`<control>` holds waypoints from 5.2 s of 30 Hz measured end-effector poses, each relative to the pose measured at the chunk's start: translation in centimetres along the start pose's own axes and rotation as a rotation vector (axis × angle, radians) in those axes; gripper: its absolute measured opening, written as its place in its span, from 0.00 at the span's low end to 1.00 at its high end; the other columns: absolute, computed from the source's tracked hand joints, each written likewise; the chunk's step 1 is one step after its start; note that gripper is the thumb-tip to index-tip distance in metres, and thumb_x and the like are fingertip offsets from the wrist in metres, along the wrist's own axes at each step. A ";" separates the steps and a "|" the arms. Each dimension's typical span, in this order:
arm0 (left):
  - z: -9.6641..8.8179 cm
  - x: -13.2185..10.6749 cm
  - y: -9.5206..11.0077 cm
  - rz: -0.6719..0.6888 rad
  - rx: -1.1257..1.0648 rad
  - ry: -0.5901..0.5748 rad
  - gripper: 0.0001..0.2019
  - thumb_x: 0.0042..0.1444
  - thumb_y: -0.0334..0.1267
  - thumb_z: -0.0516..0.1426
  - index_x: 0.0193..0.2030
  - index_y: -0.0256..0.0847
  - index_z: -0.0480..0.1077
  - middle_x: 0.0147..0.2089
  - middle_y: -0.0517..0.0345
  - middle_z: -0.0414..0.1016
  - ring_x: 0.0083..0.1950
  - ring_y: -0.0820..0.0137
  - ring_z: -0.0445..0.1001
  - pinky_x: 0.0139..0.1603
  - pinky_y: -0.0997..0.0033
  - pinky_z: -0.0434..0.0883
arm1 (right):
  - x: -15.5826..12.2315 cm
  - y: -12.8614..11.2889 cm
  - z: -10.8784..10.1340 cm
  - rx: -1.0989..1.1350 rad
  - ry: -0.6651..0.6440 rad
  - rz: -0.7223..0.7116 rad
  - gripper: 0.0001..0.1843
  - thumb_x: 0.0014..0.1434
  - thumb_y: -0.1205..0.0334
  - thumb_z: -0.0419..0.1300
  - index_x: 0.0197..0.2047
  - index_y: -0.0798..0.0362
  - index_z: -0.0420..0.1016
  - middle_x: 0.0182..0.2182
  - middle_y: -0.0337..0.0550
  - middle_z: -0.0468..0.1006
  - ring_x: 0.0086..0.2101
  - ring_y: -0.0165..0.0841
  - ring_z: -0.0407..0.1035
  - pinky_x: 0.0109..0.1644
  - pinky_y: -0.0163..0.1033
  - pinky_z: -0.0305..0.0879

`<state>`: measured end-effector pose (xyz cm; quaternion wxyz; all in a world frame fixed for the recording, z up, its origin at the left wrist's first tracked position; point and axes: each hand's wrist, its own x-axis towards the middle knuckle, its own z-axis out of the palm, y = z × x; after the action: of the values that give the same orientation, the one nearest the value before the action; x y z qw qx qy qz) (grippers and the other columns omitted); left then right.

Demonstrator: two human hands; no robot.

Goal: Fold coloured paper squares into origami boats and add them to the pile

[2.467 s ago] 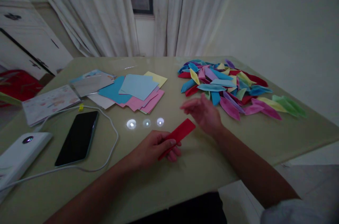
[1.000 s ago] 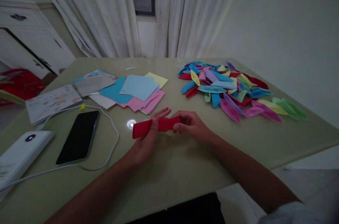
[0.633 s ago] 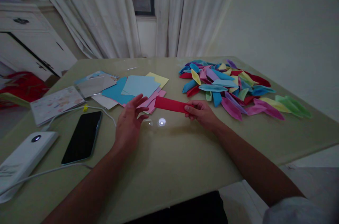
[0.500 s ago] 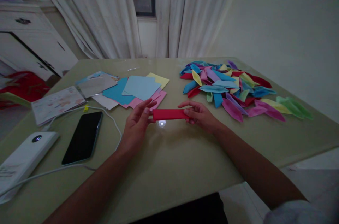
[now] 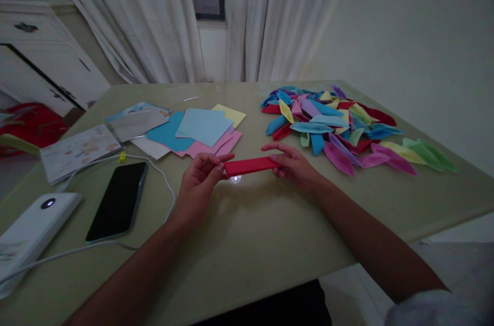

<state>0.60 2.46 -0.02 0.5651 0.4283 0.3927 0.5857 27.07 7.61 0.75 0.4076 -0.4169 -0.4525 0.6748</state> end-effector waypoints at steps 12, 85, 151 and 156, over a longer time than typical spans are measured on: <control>0.1 -0.6 0.2 0.081 0.081 -0.078 0.08 0.66 0.37 0.67 0.41 0.43 0.72 0.58 0.50 0.85 0.50 0.66 0.83 0.49 0.65 0.77 | 0.0 -0.3 0.3 0.110 0.090 0.015 0.24 0.50 0.59 0.79 0.50 0.52 0.82 0.23 0.31 0.75 0.19 0.21 0.66 0.20 0.24 0.57; -3.1 1.8 -1.2 0.332 1.047 0.016 0.16 0.65 0.32 0.50 0.46 0.41 0.80 0.50 0.46 0.82 0.52 0.54 0.80 0.57 0.50 0.76 | 0.2 1.0 -0.7 -0.667 -0.189 -0.421 0.15 0.65 0.54 0.72 0.53 0.50 0.87 0.53 0.49 0.78 0.42 0.34 0.75 0.44 0.40 0.73; -1.1 0.1 -1.0 0.363 1.249 -0.402 0.19 0.63 0.49 0.69 0.56 0.42 0.80 0.60 0.47 0.82 0.63 0.51 0.78 0.70 0.41 0.64 | -1.3 1.8 2.7 -1.050 -0.229 -0.468 0.08 0.61 0.70 0.73 0.37 0.54 0.77 0.43 0.44 0.77 0.42 0.35 0.73 0.46 0.39 0.67; -1.0 0.2 -1.0 0.363 1.239 -0.398 0.19 0.63 0.50 0.69 0.55 0.43 0.80 0.59 0.49 0.82 0.62 0.52 0.78 0.74 0.40 0.61 | -1.4 1.7 2.8 -1.045 -0.230 -0.430 0.09 0.61 0.72 0.73 0.37 0.54 0.76 0.43 0.44 0.76 0.41 0.35 0.71 0.45 0.39 0.67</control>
<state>-0.06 2.69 -1.29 0.1692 0.8321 0.4663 0.2480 24.60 5.14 0.07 0.2238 -0.3853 -0.8418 0.3046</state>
